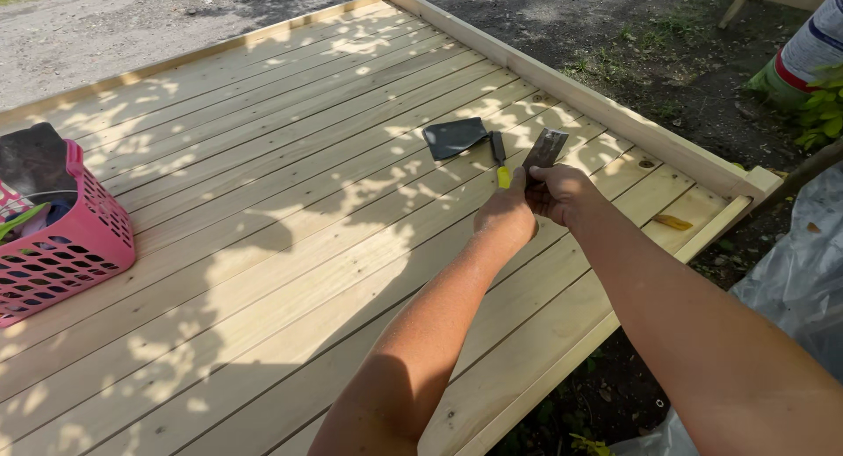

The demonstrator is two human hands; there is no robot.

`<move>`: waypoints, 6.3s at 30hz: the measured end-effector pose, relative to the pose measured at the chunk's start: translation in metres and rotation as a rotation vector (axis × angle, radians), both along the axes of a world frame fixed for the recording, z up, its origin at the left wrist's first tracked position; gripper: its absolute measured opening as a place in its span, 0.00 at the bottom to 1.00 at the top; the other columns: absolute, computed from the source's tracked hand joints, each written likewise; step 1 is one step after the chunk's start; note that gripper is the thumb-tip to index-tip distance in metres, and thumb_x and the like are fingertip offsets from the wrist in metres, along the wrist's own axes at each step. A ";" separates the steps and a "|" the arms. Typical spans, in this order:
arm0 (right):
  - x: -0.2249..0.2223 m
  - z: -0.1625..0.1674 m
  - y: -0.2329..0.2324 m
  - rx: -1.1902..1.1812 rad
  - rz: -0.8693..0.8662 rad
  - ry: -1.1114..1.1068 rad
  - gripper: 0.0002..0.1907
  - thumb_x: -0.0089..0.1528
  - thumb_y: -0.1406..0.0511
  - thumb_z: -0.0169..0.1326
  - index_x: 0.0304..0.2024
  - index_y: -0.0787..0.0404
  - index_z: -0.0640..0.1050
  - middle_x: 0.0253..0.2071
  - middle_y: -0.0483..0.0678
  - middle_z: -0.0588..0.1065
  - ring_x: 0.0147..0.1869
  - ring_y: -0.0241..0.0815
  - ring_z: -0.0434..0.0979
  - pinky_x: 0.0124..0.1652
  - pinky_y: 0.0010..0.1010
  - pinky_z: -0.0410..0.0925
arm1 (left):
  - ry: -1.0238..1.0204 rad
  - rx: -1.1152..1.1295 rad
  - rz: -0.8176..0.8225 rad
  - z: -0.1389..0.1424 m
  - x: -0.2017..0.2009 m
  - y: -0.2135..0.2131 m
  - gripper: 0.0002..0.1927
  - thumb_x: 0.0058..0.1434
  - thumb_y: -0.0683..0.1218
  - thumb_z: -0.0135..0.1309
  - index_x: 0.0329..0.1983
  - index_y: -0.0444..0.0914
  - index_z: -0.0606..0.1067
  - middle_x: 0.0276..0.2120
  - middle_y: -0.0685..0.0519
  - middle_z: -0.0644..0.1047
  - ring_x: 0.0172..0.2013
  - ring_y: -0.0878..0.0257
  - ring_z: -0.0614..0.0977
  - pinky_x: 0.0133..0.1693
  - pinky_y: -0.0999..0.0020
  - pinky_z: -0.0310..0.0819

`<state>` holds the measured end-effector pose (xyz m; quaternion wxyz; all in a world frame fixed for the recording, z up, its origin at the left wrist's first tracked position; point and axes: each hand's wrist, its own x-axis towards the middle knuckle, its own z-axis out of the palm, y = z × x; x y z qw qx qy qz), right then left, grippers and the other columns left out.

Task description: The person sands the slatted surface of a wooden bed frame by hand using a sanding block, working across the planks. They then use a file and a chisel to smooth the wooden edge rail and joints along the frame's border.

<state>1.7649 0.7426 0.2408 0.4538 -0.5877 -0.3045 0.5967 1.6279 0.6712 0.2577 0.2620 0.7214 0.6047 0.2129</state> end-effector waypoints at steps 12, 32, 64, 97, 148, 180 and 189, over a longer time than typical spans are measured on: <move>0.057 0.008 -0.008 0.043 -0.105 0.038 0.07 0.70 0.62 0.50 0.40 0.57 0.75 0.31 0.42 0.75 0.30 0.34 0.76 0.33 0.30 0.72 | -0.056 -0.014 -0.215 0.026 0.042 0.018 0.36 0.64 0.43 0.44 0.76 0.40 0.53 0.56 0.37 0.75 0.57 0.42 0.78 0.54 0.53 0.74; 0.053 0.021 -0.004 -0.006 -0.295 0.017 0.10 0.71 0.62 0.48 0.40 0.59 0.78 0.33 0.45 0.77 0.30 0.40 0.78 0.29 0.32 0.72 | -0.057 0.024 -0.307 0.018 0.047 0.036 0.29 0.62 0.42 0.46 0.68 0.37 0.63 0.55 0.36 0.74 0.56 0.41 0.78 0.54 0.54 0.74; 0.191 -0.088 0.236 -0.059 -0.047 0.263 0.09 0.69 0.69 0.47 0.47 0.71 0.73 0.39 0.58 0.78 0.39 0.54 0.82 0.40 0.48 0.78 | 0.063 0.052 -0.046 -0.077 0.209 0.226 0.21 0.66 0.45 0.44 0.60 0.31 0.70 0.49 0.36 0.80 0.49 0.43 0.83 0.50 0.52 0.78; 0.302 -0.168 0.253 -0.359 -0.102 0.062 0.18 0.71 0.58 0.43 0.36 0.60 0.78 0.31 0.52 0.81 0.30 0.46 0.82 0.30 0.39 0.77 | 0.266 -0.029 -0.313 -0.106 0.272 0.270 0.15 0.66 0.43 0.41 0.49 0.36 0.76 0.51 0.39 0.74 0.52 0.40 0.79 0.53 0.48 0.74; 0.308 -0.183 0.279 -0.345 -0.124 0.080 0.18 0.71 0.56 0.47 0.34 0.59 0.79 0.29 0.50 0.81 0.27 0.43 0.81 0.26 0.34 0.75 | 0.150 -0.033 -0.270 -0.102 0.272 0.300 0.20 0.72 0.47 0.38 0.42 0.31 0.79 0.43 0.34 0.80 0.44 0.38 0.82 0.46 0.49 0.78; 0.284 -0.164 0.290 -0.335 -0.094 0.027 0.20 0.71 0.55 0.45 0.34 0.60 0.80 0.27 0.50 0.80 0.24 0.41 0.80 0.23 0.32 0.73 | 0.223 -0.037 -0.325 -0.102 0.254 0.329 0.17 0.71 0.45 0.37 0.50 0.37 0.78 0.47 0.40 0.80 0.48 0.42 0.81 0.48 0.49 0.76; 0.271 -0.149 0.277 -0.328 -0.050 -0.009 0.21 0.72 0.57 0.43 0.36 0.62 0.80 0.27 0.51 0.80 0.24 0.41 0.80 0.23 0.30 0.72 | 0.325 -0.090 -0.368 -0.091 0.241 0.322 0.21 0.69 0.42 0.39 0.65 0.42 0.69 0.49 0.43 0.79 0.50 0.45 0.81 0.49 0.51 0.77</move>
